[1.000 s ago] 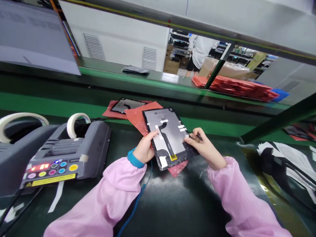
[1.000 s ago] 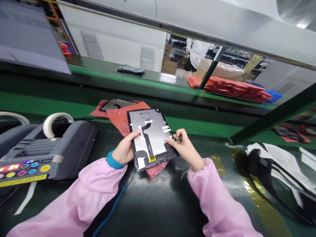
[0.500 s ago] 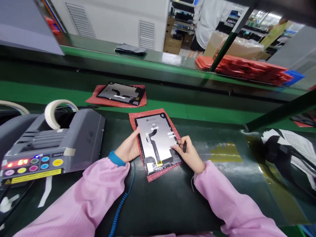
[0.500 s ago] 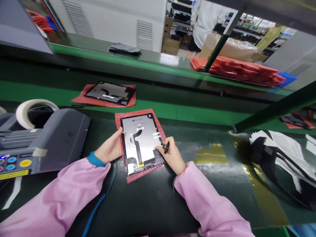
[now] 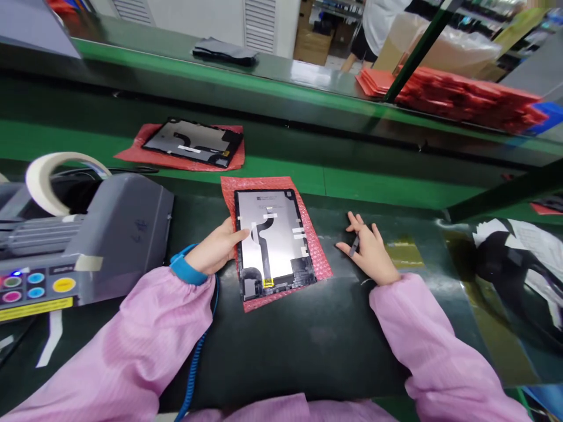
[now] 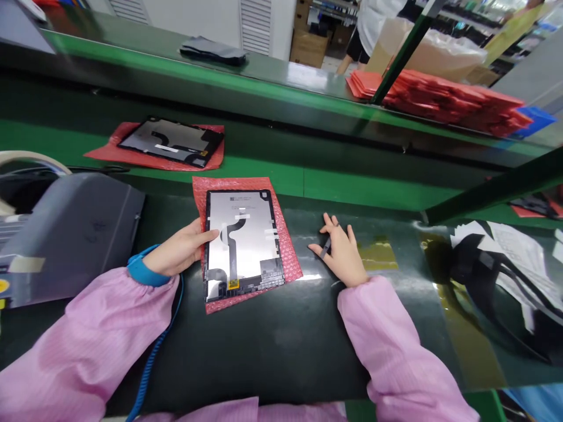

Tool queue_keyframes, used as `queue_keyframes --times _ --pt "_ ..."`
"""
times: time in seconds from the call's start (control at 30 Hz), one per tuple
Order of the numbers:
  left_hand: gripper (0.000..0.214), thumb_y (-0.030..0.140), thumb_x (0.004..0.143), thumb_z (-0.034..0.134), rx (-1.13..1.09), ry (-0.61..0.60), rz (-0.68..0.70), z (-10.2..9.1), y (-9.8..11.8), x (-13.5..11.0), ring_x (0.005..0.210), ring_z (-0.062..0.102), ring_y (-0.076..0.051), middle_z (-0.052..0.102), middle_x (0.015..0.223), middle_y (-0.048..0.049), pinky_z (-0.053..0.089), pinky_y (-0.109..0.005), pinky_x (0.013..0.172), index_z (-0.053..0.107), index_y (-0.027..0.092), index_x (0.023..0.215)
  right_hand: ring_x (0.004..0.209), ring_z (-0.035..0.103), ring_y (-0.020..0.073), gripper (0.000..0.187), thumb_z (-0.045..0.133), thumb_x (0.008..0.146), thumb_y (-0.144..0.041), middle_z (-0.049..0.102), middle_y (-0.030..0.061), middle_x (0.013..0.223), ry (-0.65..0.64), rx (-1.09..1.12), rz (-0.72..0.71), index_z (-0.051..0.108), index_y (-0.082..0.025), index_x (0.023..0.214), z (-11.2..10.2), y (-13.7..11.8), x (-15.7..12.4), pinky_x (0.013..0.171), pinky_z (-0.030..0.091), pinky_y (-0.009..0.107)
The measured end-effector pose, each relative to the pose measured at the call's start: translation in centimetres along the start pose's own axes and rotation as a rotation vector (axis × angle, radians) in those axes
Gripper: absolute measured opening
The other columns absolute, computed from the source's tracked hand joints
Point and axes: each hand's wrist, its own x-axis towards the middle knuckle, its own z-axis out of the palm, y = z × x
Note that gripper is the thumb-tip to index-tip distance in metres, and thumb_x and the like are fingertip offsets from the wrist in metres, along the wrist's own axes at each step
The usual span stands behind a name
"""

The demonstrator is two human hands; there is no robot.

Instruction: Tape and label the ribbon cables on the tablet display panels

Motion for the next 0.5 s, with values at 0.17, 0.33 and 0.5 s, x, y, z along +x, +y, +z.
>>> queue_keyframes --times 0.17,0.33,0.5 --pt "0.066 0.035 0.082 0.085 0.100 0.095 0.145 0.2 -1.7 0.2 0.133 0.062 -0.033 0.065 0.143 -0.0134 0.051 -0.048 0.115 0.053 0.016 0.136 0.156 0.040 0.0390 0.034 0.065 0.095 -0.056 0.048 0.0190 0.164 0.011 0.070 -0.047 0.053 -0.026 0.107 1.3 -1.9 4.1 0.123 0.024 0.074" --pt "0.085 0.041 0.086 0.078 0.146 0.089 0.325 0.6 -4.2 -0.7 0.149 0.049 -0.033 0.051 0.159 -0.0161 0.038 -0.053 0.126 0.033 0.019 0.155 0.136 0.064 0.0312 0.028 0.057 0.101 -0.054 0.073 0.0155 0.136 0.267 0.402 -0.107 0.056 -0.027 0.107 0.5 -2.2 3.6 0.116 0.043 0.058" --pt "0.088 0.036 0.097 0.068 0.345 0.048 0.600 0.7 -6.0 -2.1 0.163 0.025 -0.028 0.021 0.177 -0.0119 0.020 -0.052 0.134 0.013 0.031 0.165 0.079 0.075 0.0207 0.033 0.046 0.107 -0.055 0.078 0.0023 0.081 0.416 0.651 0.124 0.061 -0.025 0.111 -0.8 -1.8 1.1 0.081 0.056 0.038"
